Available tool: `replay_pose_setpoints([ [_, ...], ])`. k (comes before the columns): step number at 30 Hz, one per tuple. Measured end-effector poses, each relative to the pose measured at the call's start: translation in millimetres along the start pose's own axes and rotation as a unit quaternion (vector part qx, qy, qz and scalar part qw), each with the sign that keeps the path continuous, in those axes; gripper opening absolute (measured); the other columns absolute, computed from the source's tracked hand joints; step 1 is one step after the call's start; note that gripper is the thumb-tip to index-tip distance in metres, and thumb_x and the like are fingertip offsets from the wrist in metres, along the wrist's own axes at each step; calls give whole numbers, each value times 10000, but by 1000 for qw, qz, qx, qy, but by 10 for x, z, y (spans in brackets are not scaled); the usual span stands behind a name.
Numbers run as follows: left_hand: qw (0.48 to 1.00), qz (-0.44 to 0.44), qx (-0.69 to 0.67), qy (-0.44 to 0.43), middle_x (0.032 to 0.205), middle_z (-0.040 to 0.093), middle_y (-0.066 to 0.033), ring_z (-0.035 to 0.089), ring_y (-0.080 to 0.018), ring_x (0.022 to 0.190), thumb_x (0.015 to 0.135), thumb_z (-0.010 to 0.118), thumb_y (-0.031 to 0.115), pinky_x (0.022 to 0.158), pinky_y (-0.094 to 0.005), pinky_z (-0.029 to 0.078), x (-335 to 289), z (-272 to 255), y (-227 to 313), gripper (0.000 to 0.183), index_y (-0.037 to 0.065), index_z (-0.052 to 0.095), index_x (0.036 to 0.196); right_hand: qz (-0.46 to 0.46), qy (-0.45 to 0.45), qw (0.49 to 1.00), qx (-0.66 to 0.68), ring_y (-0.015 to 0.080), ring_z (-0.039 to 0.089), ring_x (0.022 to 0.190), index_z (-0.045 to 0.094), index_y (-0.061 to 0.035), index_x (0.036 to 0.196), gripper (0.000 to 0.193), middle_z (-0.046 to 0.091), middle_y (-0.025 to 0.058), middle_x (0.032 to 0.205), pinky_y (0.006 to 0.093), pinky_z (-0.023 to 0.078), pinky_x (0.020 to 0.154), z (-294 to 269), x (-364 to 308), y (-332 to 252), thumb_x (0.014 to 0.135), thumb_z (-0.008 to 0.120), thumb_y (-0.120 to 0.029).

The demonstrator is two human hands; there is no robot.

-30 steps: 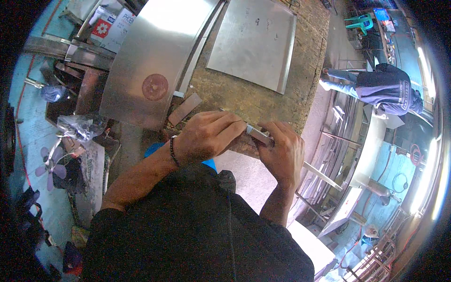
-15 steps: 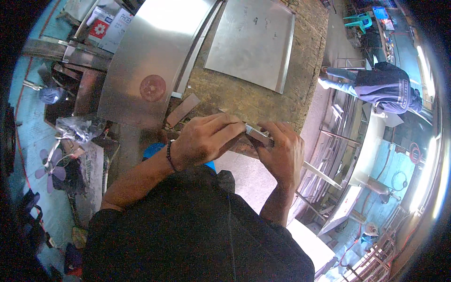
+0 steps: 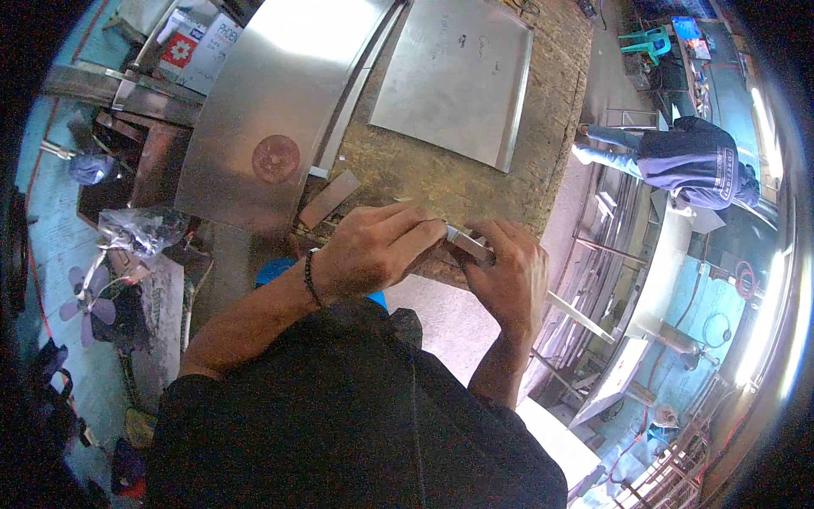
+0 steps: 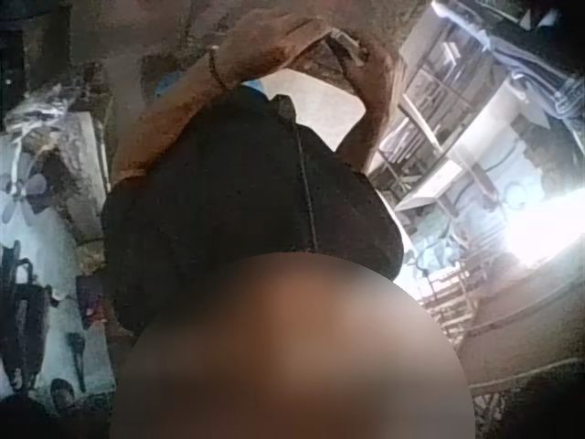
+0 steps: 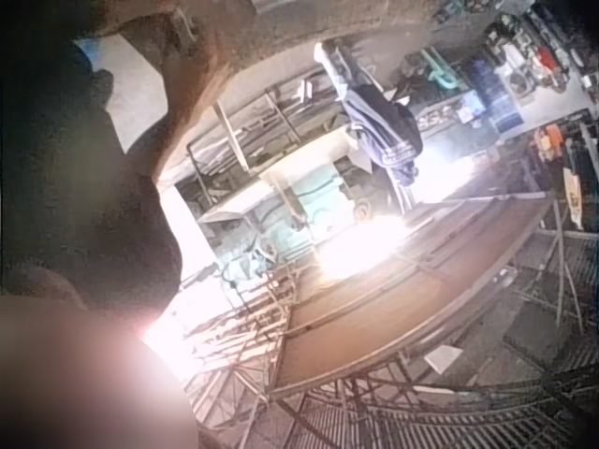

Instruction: Manually polish the edges and surface of a rectangular metal tray using a circular abrasive pad.

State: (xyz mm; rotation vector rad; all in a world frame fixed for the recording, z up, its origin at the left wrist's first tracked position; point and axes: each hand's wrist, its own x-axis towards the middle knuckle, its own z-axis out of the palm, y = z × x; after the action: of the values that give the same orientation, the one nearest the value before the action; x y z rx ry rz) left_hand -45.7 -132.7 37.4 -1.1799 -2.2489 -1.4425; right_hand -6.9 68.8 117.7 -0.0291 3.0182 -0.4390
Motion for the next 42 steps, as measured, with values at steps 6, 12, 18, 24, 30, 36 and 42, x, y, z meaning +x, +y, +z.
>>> replay_pose_setpoints([
  [6, 1000, 13, 12, -9, 994, 674, -139, 718, -285, 915, 832, 703, 92, 779, -374, 601, 48, -18, -42, 305, -19, 639, 1109, 6, 5, 1000, 8, 322, 690, 847, 748, -89, 966, 279, 720, 98, 893, 434, 541, 750, 6, -9, -12, 741, 861, -209],
  [12, 999, 30, 3, 24, 969, 665, -130, 711, -278, 891, 822, 694, 78, 772, -386, 597, 61, 15, -65, 295, -15, 634, 1095, 8, 10, 1000, 27, 328, 681, 822, 746, -89, 980, 289, 714, 98, 876, 442, 535, 736, 21, -19, -1, 744, 860, -212],
  [18, 998, -48, -29, -2, 1001, 672, -135, 714, -317, 911, 918, 685, 97, 773, -396, 593, 44, -43, -96, 231, 26, 626, 1129, 5, 0, 1000, 4, 324, 688, 836, 746, -91, 991, 316, 718, 105, 887, 437, 541, 742, 17, -21, -8, 724, 867, -210],
  [24, 996, -58, -70, -8, 1027, 677, -136, 714, -329, 920, 929, 707, 128, 773, -408, 589, -59, -17, -42, 245, 40, 630, 1144, 10, -2, 1000, 9, 325, 696, 853, 747, -94, 992, 313, 720, 108, 901, 439, 544, 756, -18, -14, -26, 725, 864, -208],
  [30, 996, -72, -56, -21, 1042, 680, -138, 716, -333, 929, 917, 701, 113, 794, -416, 593, -38, 4, -10, 262, 30, 637, 1157, 7, -8, 1000, 7, 336, 698, 856, 741, -82, 1012, 337, 720, 116, 904, 441, 546, 764, -1, 1, 7, 684, 807, -115],
  [36, 997, -56, -27, -40, 1045, 686, -130, 717, -312, 958, 851, 715, 80, 811, -399, 594, -7, -27, -19, 332, 24, 643, 1170, 4, -4, 1000, 3, 337, 697, 887, 737, -75, 1017, 350, 722, 113, 934, 439, 548, 781, 3, 8, 34, 670, 784, -94],
  [42, 998, -36, -28, -35, 1041, 690, -127, 716, -302, 959, 843, 709, 83, 811, -393, 595, 23, -39, -61, 318, 23, 654, 1150, 17, -15, 1000, 19, 331, 702, 901, 743, -90, 1018, 332, 729, 109, 945, 435, 551, 788, -23, 36, 5, 692, 795, -119],
])
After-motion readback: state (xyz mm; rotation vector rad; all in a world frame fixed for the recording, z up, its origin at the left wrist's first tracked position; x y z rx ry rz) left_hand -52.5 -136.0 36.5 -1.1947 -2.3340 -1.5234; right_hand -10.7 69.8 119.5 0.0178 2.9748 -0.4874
